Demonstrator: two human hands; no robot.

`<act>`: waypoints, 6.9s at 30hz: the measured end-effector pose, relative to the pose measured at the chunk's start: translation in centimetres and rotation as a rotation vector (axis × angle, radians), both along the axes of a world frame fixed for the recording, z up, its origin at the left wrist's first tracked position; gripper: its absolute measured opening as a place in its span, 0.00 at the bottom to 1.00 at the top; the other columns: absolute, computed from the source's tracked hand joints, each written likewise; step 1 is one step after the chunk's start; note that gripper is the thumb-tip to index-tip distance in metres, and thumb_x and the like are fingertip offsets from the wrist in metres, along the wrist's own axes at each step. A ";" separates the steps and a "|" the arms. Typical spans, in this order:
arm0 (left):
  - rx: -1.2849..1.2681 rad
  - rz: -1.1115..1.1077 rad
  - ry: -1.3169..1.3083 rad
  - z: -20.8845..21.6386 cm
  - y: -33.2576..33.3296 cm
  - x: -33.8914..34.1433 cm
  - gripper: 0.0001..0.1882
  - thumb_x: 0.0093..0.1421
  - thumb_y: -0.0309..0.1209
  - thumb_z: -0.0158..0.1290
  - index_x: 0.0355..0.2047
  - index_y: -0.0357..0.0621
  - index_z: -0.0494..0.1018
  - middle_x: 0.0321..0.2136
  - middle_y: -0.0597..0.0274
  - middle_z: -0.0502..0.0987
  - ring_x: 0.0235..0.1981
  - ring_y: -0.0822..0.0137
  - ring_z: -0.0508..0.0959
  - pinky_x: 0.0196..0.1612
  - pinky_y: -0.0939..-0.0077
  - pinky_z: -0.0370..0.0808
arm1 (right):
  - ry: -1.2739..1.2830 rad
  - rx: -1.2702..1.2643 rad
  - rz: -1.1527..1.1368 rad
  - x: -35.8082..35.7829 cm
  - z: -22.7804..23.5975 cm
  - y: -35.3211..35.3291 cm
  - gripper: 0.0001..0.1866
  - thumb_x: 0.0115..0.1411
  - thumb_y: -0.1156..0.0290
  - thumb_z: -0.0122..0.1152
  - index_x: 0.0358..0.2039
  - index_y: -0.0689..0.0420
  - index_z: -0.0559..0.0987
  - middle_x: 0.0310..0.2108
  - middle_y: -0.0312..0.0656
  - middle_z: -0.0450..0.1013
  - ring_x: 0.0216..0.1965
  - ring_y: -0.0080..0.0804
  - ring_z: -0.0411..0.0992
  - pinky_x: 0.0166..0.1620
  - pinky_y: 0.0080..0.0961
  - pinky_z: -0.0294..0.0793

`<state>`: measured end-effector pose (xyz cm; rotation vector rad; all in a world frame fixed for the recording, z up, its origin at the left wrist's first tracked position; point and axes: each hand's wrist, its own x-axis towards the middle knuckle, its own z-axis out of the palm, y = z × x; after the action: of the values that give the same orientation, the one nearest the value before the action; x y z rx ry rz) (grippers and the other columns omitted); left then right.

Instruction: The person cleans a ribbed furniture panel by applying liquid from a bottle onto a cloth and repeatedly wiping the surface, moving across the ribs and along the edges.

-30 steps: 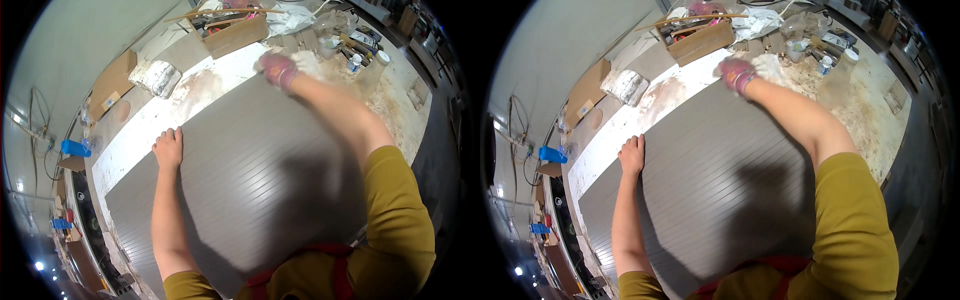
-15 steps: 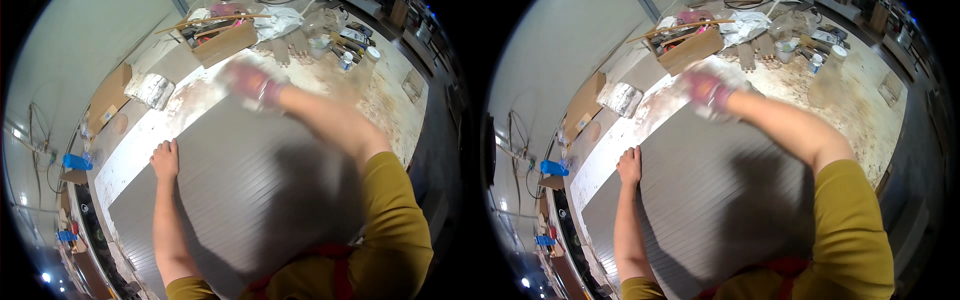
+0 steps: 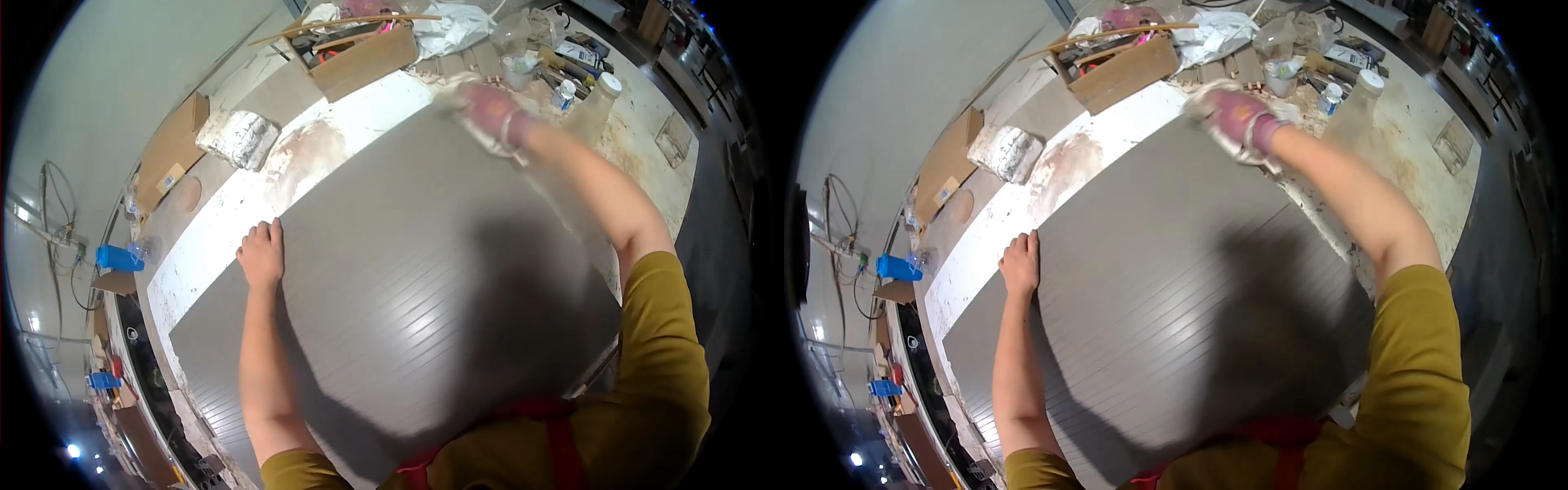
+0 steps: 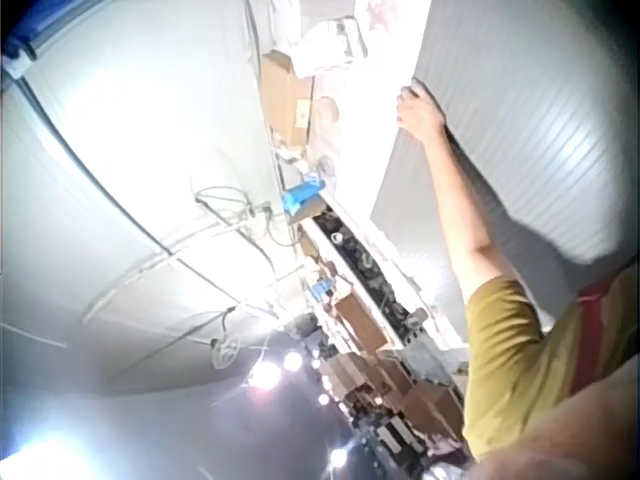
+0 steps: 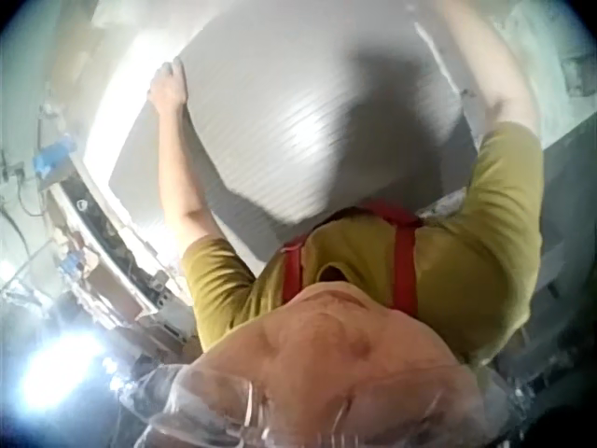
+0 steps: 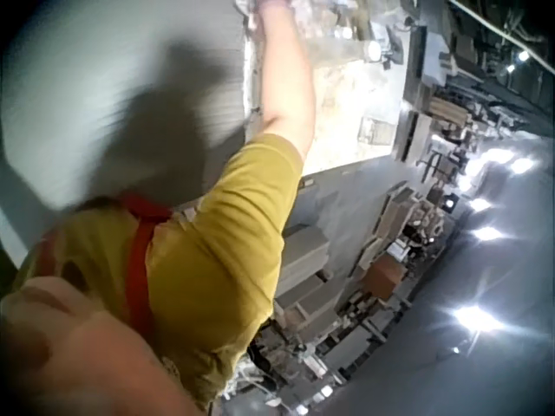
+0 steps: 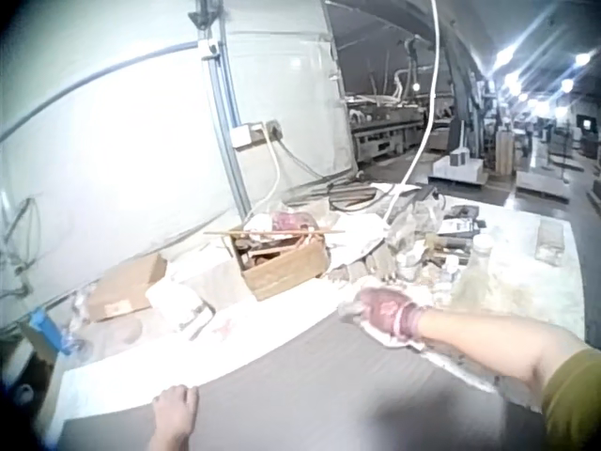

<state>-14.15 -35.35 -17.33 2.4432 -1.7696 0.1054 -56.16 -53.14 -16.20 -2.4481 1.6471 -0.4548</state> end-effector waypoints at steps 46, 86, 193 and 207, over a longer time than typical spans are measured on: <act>0.045 0.096 -0.022 -1.1 9.8 15.8 0.22 0.65 0.49 0.36 0.54 0.57 0.67 0.53 0.64 0.69 0.57 0.63 0.64 0.58 0.48 0.55 | 0.211 -0.290 0.229 6.5 -1.4 5.1 0.21 0.58 0.59 0.52 0.48 0.58 0.71 0.45 0.51 0.71 0.43 0.45 0.72 0.45 0.35 0.72; -0.047 0.163 -0.042 -2.3 10.7 17.5 0.25 0.65 0.53 0.32 0.57 0.63 0.64 0.55 0.68 0.67 0.58 0.64 0.64 0.59 0.52 0.55 | 0.205 -0.125 0.196 -4.7 2.6 12.9 0.19 0.55 0.66 0.53 0.48 0.54 0.74 0.45 0.49 0.73 0.49 0.51 0.69 0.48 0.39 0.69; 0.620 -0.524 1.822 10.4 0.2 -47.5 0.09 0.64 0.33 0.49 0.40 0.43 0.72 0.35 0.65 0.77 0.36 0.74 0.77 0.41 0.79 0.76 | -1.979 1.030 -0.068 -30.4 -0.3 24.7 0.24 0.64 0.59 0.52 0.54 0.62 0.68 0.48 0.43 0.72 0.47 0.31 0.72 0.50 0.28 0.73; -0.112 -0.550 0.988 3.7 -9.4 -45.7 0.46 0.50 0.46 0.63 0.62 0.39 0.53 0.54 0.46 0.66 0.56 0.56 0.66 0.56 0.65 0.65 | -2.271 0.425 -0.233 -30.2 -4.4 27.3 0.25 0.66 0.63 0.48 0.60 0.61 0.62 0.55 0.42 0.65 0.54 0.33 0.64 0.57 0.28 0.64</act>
<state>-59.81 -44.73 -13.61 1.3846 -1.7209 -0.8530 -86.35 -25.84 -20.62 -0.2854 0.5683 -1.6114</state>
